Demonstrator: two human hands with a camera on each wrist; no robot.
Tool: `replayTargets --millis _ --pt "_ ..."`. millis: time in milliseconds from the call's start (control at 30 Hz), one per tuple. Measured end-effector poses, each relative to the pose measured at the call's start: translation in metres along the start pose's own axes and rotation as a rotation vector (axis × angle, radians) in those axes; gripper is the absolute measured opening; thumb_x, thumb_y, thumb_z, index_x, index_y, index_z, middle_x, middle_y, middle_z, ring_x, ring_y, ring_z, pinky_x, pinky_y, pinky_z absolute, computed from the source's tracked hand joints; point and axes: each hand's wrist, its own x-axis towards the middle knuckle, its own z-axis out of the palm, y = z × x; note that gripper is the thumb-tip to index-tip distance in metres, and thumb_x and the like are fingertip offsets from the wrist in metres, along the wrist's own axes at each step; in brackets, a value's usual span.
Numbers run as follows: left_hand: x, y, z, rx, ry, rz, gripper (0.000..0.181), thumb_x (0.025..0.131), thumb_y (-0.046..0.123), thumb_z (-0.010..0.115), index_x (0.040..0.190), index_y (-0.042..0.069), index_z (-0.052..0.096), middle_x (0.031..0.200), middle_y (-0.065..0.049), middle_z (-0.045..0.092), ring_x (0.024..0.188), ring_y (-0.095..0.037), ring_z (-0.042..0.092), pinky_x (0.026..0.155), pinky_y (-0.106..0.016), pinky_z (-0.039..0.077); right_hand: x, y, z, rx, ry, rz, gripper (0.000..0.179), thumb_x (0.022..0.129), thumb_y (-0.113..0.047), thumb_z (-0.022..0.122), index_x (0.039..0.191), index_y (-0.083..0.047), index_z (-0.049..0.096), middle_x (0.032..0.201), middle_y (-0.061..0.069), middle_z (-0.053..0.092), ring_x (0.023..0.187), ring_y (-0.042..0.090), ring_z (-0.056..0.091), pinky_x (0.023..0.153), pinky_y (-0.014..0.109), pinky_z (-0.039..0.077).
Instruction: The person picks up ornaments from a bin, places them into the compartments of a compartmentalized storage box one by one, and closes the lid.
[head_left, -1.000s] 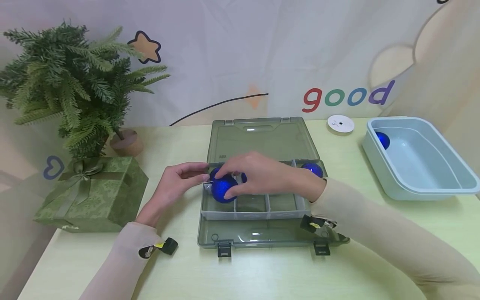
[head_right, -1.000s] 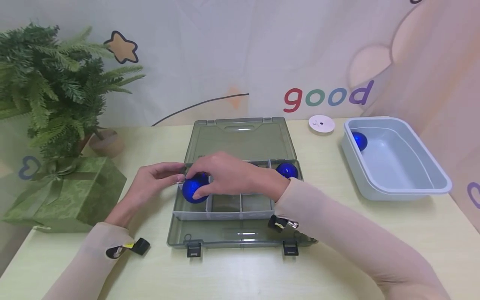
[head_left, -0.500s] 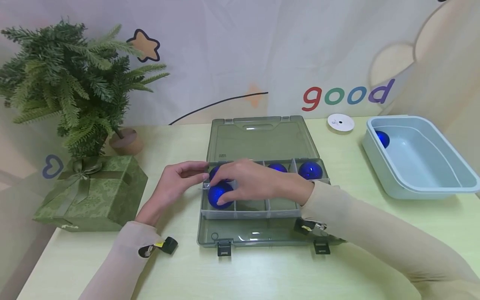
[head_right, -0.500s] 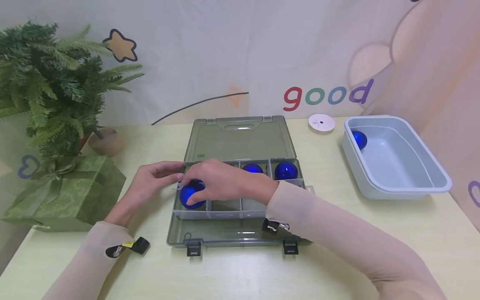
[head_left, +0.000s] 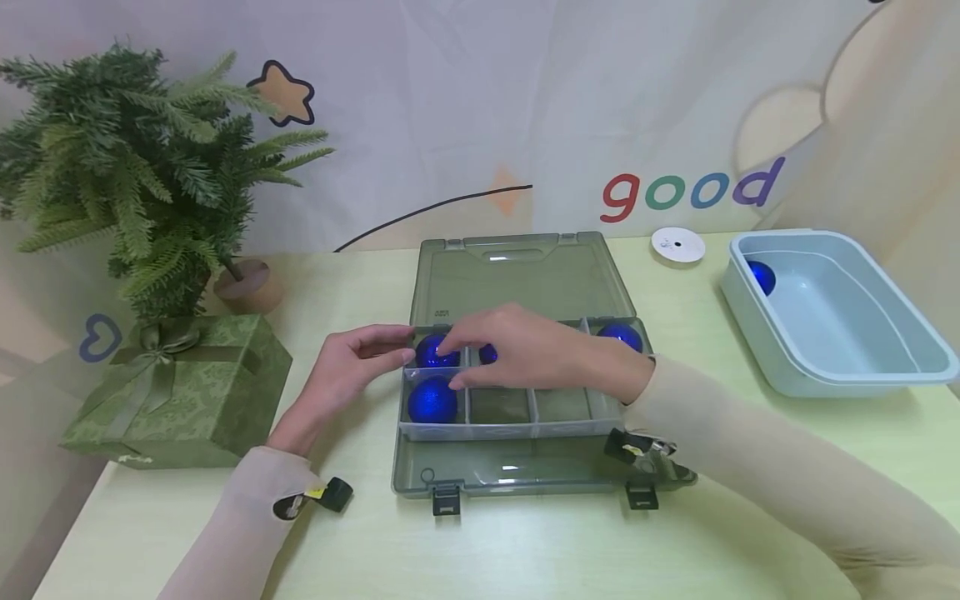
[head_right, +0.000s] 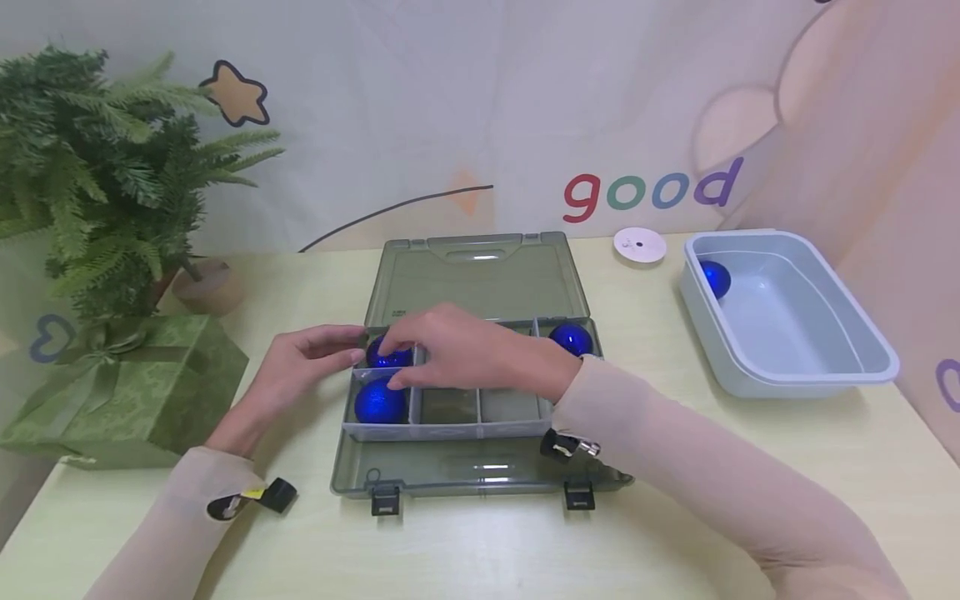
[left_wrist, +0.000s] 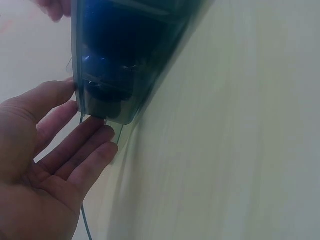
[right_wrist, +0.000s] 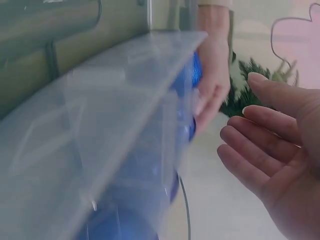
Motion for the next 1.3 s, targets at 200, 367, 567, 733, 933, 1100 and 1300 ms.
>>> replayTargets --millis 200,367,567,733,933,1100,1300 --pt "-0.001 -0.002 -0.002 -0.008 0.004 -0.005 0.042 0.097 0.026 0.083 0.133 0.008 0.074 0.127 -0.008 0.075 0.116 -0.024 0.072 0.100 -0.032 0.053 -0.022 0.009 -0.022 -0.043 0.095 -0.044 0.036 0.097 -0.022 0.082 0.128 -0.004 0.074 0.125 0.007 0.075 0.115 0.027 0.071 0.099 0.044 0.056" --pt "-0.003 -0.002 -0.002 0.011 0.006 -0.007 0.042 0.098 0.027 0.082 0.134 0.008 0.074 0.128 -0.008 0.075 0.116 -0.024 0.071 0.099 -0.027 0.053 -0.041 0.012 -0.041 -0.091 0.152 0.009 0.037 0.096 -0.021 0.083 0.128 -0.006 0.074 0.125 0.004 0.075 0.116 0.026 0.071 0.099 0.046 0.056" --pt "-0.003 -0.002 -0.002 0.015 0.007 -0.007 0.042 0.098 0.028 0.081 0.134 0.008 0.073 0.128 -0.008 0.075 0.116 -0.024 0.071 0.099 -0.027 0.053 -0.068 0.014 -0.069 -0.135 0.207 0.119 0.038 0.098 -0.022 0.081 0.132 -0.009 0.073 0.128 0.003 0.074 0.118 0.024 0.070 0.099 0.048 0.056" --pt "-0.002 -0.002 -0.002 0.009 0.003 -0.004 0.043 0.097 0.028 0.082 0.134 0.008 0.074 0.128 -0.008 0.075 0.116 -0.023 0.071 0.099 -0.026 0.052 -0.091 0.020 -0.092 -0.204 0.285 0.199 0.039 0.094 -0.021 0.085 0.130 -0.010 0.075 0.125 0.003 0.075 0.111 0.024 0.072 0.089 0.048 0.058" --pt "-0.001 -0.001 -0.002 0.017 0.006 -0.005 0.042 0.097 0.027 0.082 0.134 0.008 0.074 0.126 -0.008 0.076 0.116 -0.023 0.071 0.098 -0.026 0.052 -0.117 0.037 -0.122 -0.306 0.337 0.314 0.042 0.093 -0.019 0.085 0.131 -0.006 0.073 0.126 0.012 0.075 0.112 0.038 0.072 0.093 0.059 0.056" --pt "-0.001 -0.001 -0.001 0.023 0.008 -0.008 0.042 0.097 0.027 0.082 0.134 0.009 0.074 0.126 -0.008 0.076 0.116 -0.023 0.071 0.097 -0.026 0.052 -0.139 0.057 -0.147 -0.326 0.343 0.455 0.047 0.097 -0.022 0.081 0.137 -0.003 0.067 0.134 0.022 0.069 0.120 0.049 0.066 0.099 0.066 0.050" --pt "-0.001 -0.001 -0.001 0.023 0.006 -0.002 0.042 0.097 0.027 0.082 0.134 0.008 0.074 0.126 -0.008 0.076 0.116 -0.024 0.071 0.098 -0.026 0.052 -0.167 0.087 -0.170 -0.362 0.362 0.569 0.046 0.103 -0.027 0.075 0.140 -0.001 0.065 0.133 0.026 0.067 0.120 0.049 0.065 0.096 0.060 0.055"
